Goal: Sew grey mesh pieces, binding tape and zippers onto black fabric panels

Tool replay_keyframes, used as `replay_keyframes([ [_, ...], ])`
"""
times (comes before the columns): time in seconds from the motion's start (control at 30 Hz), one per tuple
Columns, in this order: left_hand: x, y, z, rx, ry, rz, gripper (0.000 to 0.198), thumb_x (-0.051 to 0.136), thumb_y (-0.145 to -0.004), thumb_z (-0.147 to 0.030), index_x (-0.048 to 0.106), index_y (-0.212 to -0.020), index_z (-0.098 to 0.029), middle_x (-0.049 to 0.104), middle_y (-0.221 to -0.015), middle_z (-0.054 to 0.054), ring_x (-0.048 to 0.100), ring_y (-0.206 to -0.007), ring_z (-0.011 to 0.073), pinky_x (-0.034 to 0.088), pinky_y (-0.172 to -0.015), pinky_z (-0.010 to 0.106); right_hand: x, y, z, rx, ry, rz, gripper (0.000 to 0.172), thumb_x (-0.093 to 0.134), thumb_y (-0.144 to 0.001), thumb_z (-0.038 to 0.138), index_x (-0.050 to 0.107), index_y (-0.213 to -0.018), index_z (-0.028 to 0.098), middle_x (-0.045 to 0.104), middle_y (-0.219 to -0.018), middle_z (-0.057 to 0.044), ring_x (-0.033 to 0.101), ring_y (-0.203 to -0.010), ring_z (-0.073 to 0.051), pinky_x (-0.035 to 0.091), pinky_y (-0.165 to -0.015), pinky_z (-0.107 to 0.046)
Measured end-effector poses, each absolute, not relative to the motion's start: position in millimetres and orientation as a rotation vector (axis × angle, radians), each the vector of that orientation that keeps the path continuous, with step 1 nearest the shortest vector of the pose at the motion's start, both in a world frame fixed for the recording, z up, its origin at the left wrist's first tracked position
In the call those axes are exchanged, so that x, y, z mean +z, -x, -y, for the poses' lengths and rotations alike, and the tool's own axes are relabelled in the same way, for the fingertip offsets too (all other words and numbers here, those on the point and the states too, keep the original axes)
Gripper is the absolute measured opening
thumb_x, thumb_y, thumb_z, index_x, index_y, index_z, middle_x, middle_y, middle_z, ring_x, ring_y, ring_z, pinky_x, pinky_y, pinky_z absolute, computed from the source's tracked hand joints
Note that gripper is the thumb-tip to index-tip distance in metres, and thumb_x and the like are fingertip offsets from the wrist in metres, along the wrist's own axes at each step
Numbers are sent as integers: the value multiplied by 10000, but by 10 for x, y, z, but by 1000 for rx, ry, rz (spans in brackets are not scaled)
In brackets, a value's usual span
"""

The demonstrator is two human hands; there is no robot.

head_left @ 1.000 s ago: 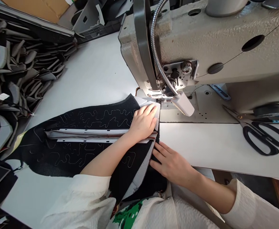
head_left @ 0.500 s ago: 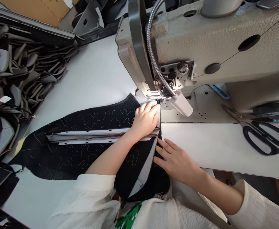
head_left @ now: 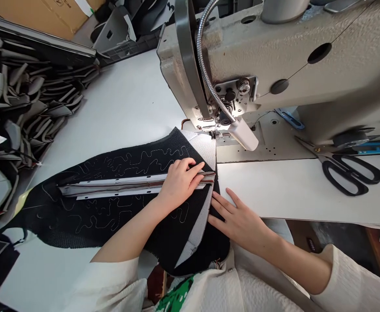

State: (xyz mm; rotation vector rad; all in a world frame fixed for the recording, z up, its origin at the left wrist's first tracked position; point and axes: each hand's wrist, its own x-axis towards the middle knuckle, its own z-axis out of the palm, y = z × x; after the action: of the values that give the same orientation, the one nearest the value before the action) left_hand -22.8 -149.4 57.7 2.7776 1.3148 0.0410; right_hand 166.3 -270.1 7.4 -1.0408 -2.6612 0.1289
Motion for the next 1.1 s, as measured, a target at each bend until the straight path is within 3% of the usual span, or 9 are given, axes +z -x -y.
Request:
replay_keyframes([
  [0.1,597,345,1490,32,-2737,-1251,338,461,-947,-296,596,-1238,-192,552,-1025,84,478,-923,215,431,-867,388,66,-1662,2723,137,1033,2679,377,496,-925,200,481,-1302,193,382,-1461,-180,329,-1367,-312,299,-1089,-580],
  [0.47,593,105,1255,58,-2578,-1234,301,505,-920,-248,610,-1201,-228,541,-1021,52,475,-944,197,408,-899,368,65,-1680,2734,274,985,2680,355,532,-900,268,510,-1247,195,373,-1459,-189,294,-1379,-334,268,-1112,-569],
  [0.67,534,-13,1091,81,-2651,-1289,350,501,-907,-209,619,-1229,-277,542,-968,50,467,-894,197,409,-854,362,112,-1735,2539,339,937,2656,300,524,-897,201,548,-1197,197,410,-1427,-172,301,-1375,-329,267,-1129,-534],
  [0.9,463,-71,866,204,-2670,-1263,320,455,-924,-213,698,-1112,-301,515,-819,37,488,-825,174,421,-752,294,148,-1782,2246,506,914,2617,450,638,-802,205,557,-1244,182,388,-1456,-139,204,-1413,-298,183,-1172,-497],
  [1.1,486,-206,683,95,-2618,-1349,370,421,-886,-166,705,-1103,-258,610,-1018,62,530,-947,211,428,-919,365,133,-1792,2054,564,937,2642,606,751,-694,306,557,-1244,141,384,-1445,-174,194,-1406,-330,147,-1177,-500],
])
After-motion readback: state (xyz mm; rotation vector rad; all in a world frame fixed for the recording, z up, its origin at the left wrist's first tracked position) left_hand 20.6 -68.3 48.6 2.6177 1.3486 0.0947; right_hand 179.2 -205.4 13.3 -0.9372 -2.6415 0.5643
